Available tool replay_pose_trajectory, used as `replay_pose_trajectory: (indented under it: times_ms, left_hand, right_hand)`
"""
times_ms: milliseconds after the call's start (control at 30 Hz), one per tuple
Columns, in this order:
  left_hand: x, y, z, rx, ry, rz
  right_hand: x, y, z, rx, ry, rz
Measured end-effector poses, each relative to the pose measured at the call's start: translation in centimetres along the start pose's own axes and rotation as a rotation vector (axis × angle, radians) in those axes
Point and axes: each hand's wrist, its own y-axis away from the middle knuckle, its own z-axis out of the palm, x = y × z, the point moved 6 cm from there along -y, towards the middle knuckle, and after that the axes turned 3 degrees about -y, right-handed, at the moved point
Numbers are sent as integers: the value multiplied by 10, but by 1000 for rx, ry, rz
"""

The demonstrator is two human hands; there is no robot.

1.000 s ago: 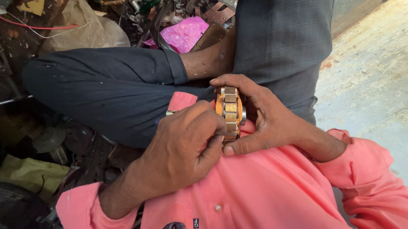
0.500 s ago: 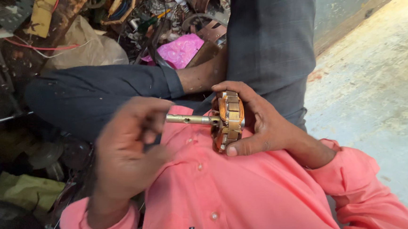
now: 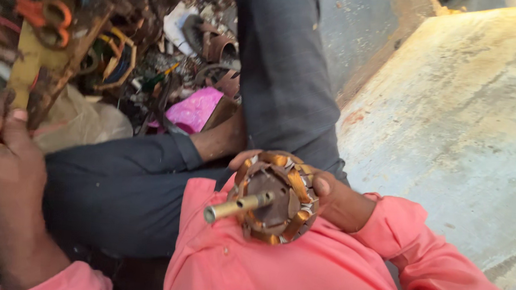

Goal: The person repairs a ceiling fan stator by stripping and connecting wires using a pair of scissors while sitting on the floor.

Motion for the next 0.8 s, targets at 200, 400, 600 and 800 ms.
replay_pose_trajectory:
  times_ms: [200,400,600,800]
  left_hand:
    - [-40,-25,29,27,-324,82]
    - [-73,-22,32,-82,-629,34]
    - [-43,-8,8,1,-550,100]
    - [-41,-21,14,11,-308,182]
  right_hand:
    - [8,5,2,4,-44,19]
    - [11,3,-6,66,-119,52]
    - [3,0,-10,92,-151,22]
    - [0,-4,-15,180,-106,-7]
